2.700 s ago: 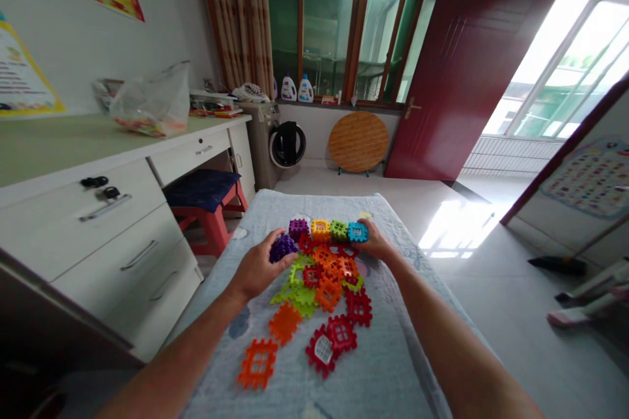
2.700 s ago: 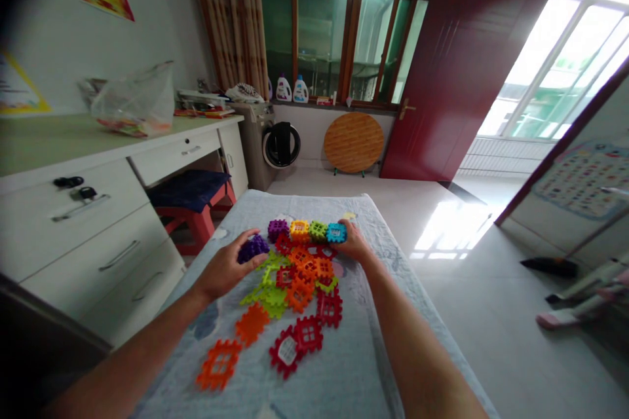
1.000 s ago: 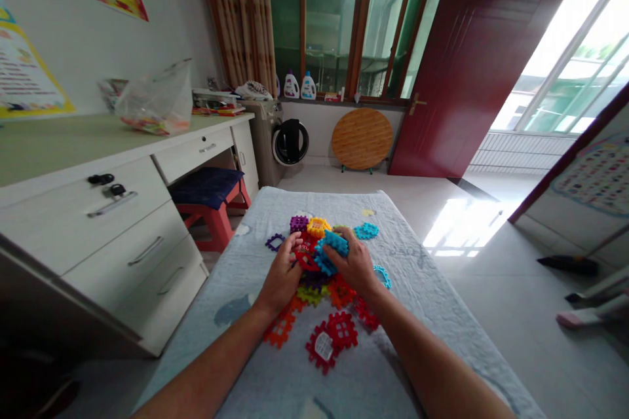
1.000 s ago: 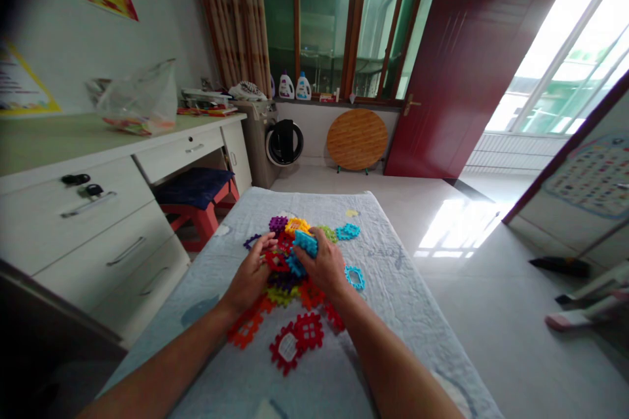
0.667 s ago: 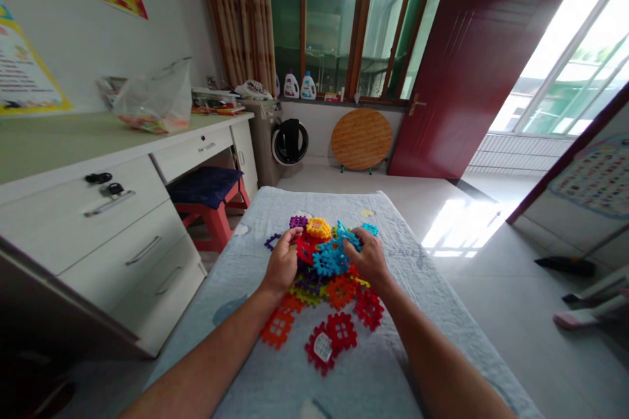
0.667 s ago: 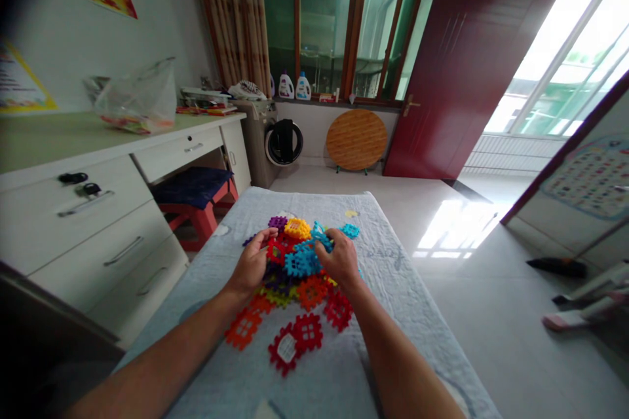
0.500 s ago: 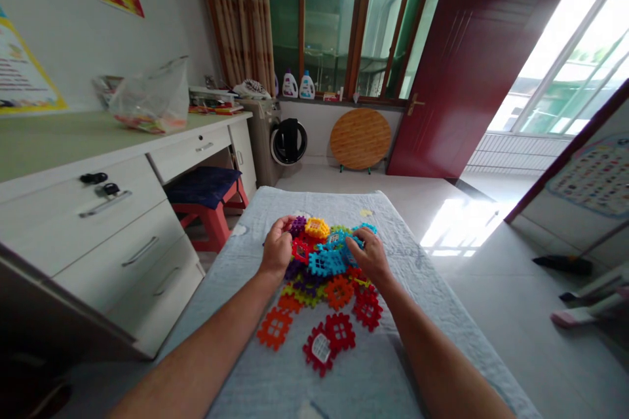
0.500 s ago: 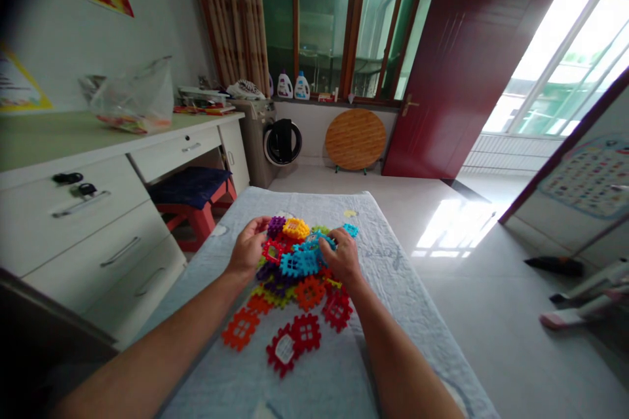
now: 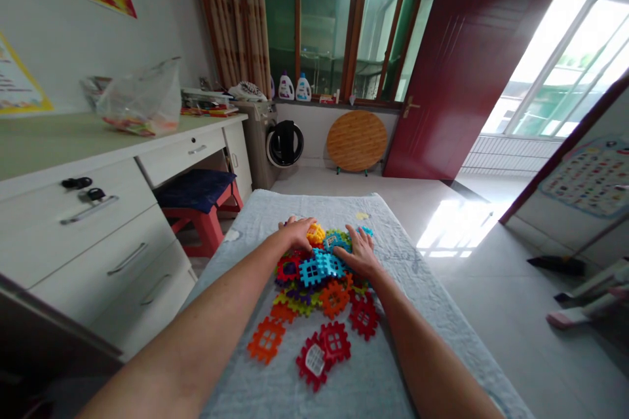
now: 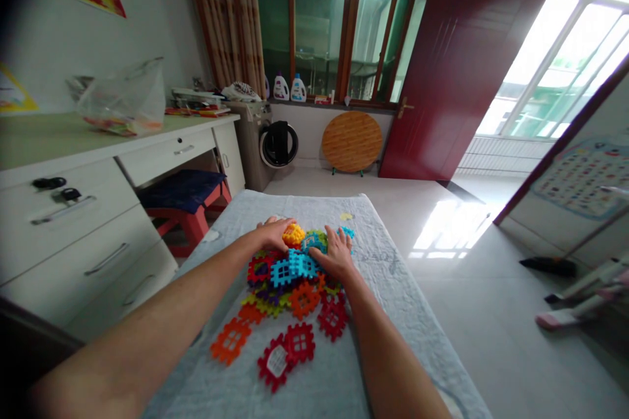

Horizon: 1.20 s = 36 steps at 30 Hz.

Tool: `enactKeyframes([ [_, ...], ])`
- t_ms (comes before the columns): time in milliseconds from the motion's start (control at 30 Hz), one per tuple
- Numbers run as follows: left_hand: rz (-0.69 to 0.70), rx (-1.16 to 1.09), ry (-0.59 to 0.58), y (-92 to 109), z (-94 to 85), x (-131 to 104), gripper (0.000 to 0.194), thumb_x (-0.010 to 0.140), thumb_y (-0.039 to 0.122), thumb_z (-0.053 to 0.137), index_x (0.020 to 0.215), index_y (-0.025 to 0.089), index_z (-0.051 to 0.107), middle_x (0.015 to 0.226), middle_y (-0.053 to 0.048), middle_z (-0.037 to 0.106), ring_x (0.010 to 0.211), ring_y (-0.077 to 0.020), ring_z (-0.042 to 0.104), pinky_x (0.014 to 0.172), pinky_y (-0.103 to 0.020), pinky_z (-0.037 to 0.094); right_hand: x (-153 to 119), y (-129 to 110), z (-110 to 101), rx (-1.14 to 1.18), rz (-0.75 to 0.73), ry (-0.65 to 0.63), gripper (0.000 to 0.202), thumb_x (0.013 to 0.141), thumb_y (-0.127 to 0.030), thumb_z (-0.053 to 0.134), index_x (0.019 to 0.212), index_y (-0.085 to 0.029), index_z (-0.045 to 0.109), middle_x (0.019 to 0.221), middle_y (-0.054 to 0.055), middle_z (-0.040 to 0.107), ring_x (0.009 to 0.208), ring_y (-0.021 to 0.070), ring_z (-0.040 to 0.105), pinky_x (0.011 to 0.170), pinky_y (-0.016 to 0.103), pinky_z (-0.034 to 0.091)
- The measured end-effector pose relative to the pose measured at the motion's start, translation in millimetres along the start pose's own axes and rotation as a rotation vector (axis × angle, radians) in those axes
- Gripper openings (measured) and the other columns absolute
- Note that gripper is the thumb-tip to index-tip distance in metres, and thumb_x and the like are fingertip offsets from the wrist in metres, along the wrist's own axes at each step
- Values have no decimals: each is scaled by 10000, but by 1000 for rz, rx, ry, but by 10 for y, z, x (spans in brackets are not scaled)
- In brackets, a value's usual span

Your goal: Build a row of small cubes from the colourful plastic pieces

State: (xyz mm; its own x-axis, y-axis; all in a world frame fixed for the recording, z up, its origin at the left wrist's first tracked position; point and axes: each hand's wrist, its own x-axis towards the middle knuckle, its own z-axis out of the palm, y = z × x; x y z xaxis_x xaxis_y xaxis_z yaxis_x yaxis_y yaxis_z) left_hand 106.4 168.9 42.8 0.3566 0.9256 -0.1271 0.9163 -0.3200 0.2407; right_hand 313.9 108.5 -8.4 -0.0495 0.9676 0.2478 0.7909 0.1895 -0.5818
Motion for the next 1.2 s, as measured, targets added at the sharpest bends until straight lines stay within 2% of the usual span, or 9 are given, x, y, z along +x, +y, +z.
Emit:
enactKeyframes([
  [133,58,4,-19,21,17,11,807,411,389,762,1175,269,531,1162,-73,608,1150,-354,463,898,-415,408,-3,-75,-83,-95,-24,-138,733,749,-536,543,1366,-179,373,1315,120,495,1341,323,241,1089,507,57],
  [267,213,-14,46,19,17,-39,623,434,343,747,1031,238,601,977,-40,660,982,-288,567,864,-339,422,-1,-131,-175,-93,-59,-177,712,710,-490,606,1332,-198,418,1171,95,556,1188,278,422,1060,468,163],
  [433,281,-87,138,27,-3,-183,556,538,309,702,1070,204,576,945,-30,663,899,-232,593,844,-297,424,-45,-205,-244,23,-165,-150,553,655,-320,653,1183,-206,533,1027,43,541,956,187,516,908,333,369],
  [567,305,-251,309,-39,-30,-367,564,538,307,727,1069,193,575,994,-44,650,933,-233,579,884,-323,410,-94,-294,-284,104,-258,-29,373,640,-244,625,1004,-181,573,898,17,528,814,149,512,772,271,407],
  [733,208,-479,435,-182,-51,-691,606,584,426,720,1115,185,559,983,-46,644,920,-225,581,833,-326,446,-174,-426,-320,121,-315,119,117,672,-193,572,788,-190,569,785,-2,525,762,140,491,735,265,372],
  [900,143,-604,422,-279,21,-1003,509,601,482,709,1008,190,622,896,-27,649,905,-225,582,819,-330,467,-297,-570,-315,84,-418,56,81,692,-174,565,762,-196,601,783,-1,550,801,142,504,799,285,343],
  [1000,140,-604,438,-337,110,-1125,516,599,481,720,1014,188,627,1021,-58,628,1008,-252,562,909,-376,438,-344,-615,-290,15,-450,15,94,706,-213,588,794,-198,614,805,7,566,811,150,507,809,295,337],
  [1100,83,-620,486,-384,199,-1211,560,600,477,727,1061,184,607,1189,-92,557,1133,-272,503,1007,-406,366,-354,-600,-264,-48,-417,35,98,722,-235,593,812,-201,612,825,17,583,824,160,516,806,301,340],
  [1200,21,-726,481,-392,257,-1277,490,662,492,678,1039,188,601,1128,-75,592,1062,-252,552,976,-393,397,-341,-549,-257,-62,-326,119,114,761,-297,584,818,-201,605,841,29,597,833,169,532,794,299,351],
])
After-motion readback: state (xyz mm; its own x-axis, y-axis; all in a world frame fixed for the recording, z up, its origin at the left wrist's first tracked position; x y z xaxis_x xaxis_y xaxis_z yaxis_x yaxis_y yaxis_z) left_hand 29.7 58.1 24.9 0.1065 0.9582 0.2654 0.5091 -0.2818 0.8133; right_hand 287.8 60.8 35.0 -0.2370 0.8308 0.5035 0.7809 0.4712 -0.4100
